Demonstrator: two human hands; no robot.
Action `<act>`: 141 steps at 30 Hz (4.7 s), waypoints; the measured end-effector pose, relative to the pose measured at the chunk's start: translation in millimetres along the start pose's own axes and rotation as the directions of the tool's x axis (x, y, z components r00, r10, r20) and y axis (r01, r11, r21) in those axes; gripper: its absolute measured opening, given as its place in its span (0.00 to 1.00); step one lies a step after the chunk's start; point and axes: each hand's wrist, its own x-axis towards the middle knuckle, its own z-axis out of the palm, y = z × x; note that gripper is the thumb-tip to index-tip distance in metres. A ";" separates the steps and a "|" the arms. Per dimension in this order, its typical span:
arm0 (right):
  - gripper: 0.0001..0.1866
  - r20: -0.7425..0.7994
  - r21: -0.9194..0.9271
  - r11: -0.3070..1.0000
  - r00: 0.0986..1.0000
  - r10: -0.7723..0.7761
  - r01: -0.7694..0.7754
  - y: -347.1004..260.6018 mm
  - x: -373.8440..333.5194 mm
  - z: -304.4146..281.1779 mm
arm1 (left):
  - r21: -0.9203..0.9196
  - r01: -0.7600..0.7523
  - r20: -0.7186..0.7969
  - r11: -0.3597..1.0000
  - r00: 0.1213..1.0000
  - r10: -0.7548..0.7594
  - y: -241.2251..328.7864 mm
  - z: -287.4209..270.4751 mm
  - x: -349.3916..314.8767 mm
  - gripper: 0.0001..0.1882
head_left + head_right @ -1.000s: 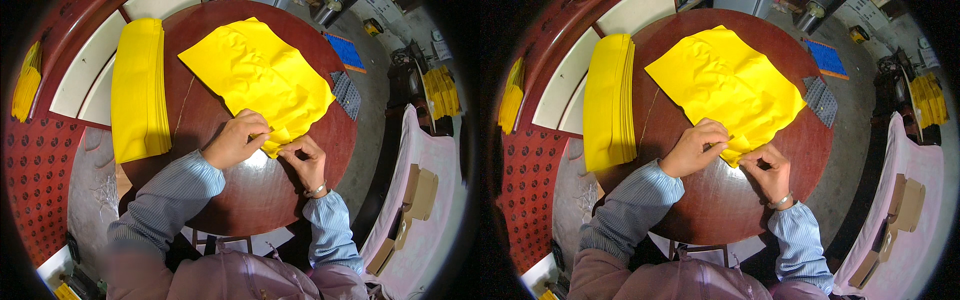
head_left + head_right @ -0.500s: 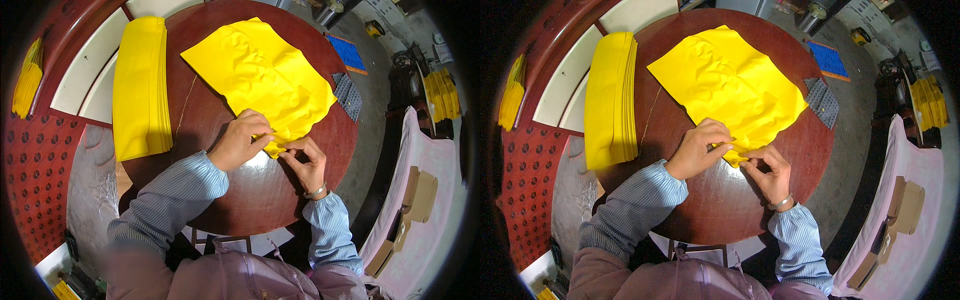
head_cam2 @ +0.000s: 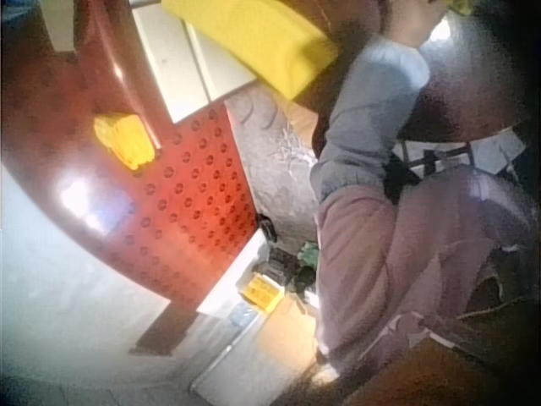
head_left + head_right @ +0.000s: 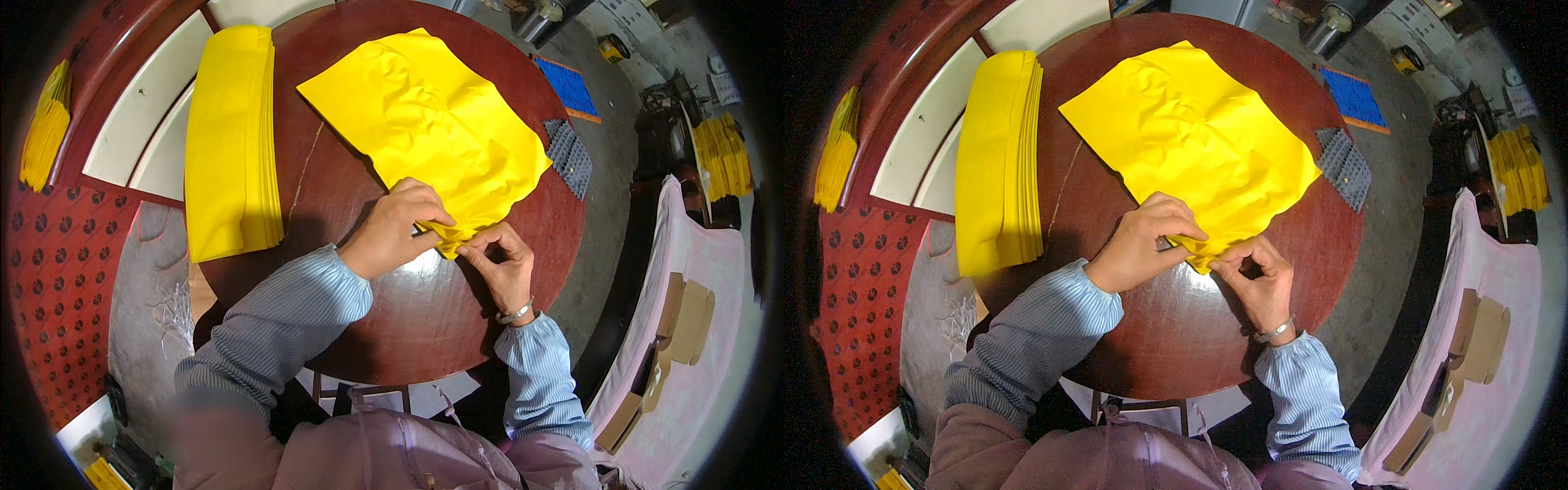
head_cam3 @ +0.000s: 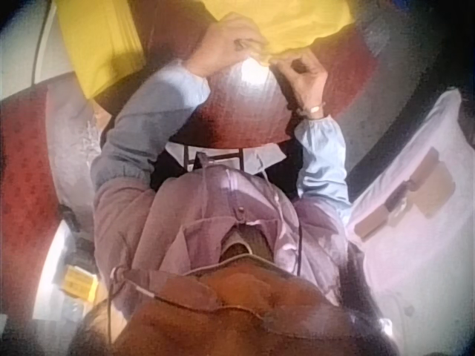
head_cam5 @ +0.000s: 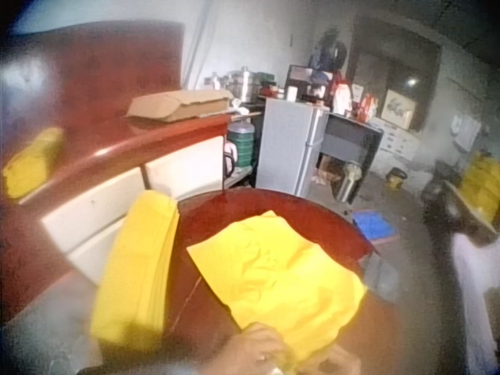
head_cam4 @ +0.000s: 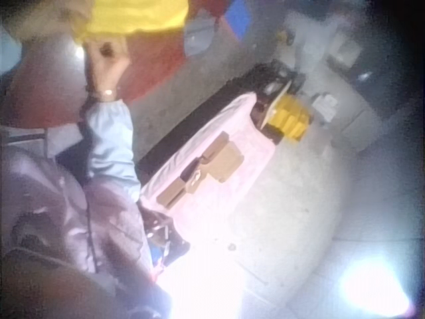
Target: The person folds multiple yellow fabric pieces on a round wooden table. They smooth each piece, fold it in half lengthwise, then fold the ends inward to create a compact rectangle, and stack the finished pieces to the left.
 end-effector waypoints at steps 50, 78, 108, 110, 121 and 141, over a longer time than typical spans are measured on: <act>0.10 -0.006 0.025 1.000 1.000 -0.009 0.009 -1.5 -0.6 0.5 | 0.027 0.010 -0.024 1.000 1.000 -0.010 4.0 3.5 -2.3 0.10; 0.11 0.050 -0.068 0.992 0.993 -0.103 0.106 -0.9 -0.7 -4.0 | 0.036 0.044 -0.055 0.998 0.998 -0.042 2.8 6.0 -2.8 0.08; 0.10 0.044 -0.099 0.988 0.992 -0.117 0.121 -2.0 0.2 -3.8 | 0.040 0.051 -0.059 0.998 0.997 -0.048 1.7 6.8 -2.4 0.08; 0.09 0.059 -0.124 0.986 0.993 -0.106 0.113 -4.4 0.4 -3.9 | 0.036 0.062 -0.046 0.997 0.997 -0.060 2.2 6.1 -2.6 0.08; 0.08 0.046 -0.097 0.994 0.998 -0.039 0.043 -7.5 1.8 -3.6 | 0.012 -0.001 0.037 1.000 0.999 0.001 0.9 -5.4 -1.5 0.13; 0.13 -0.454 -0.509 0.859 0.867 -0.207 -0.062 40.2 50.8 -101.3 | 0.117 0.051 -0.037 0.992 0.998 -0.047 14.2 4.5 1.1 0.09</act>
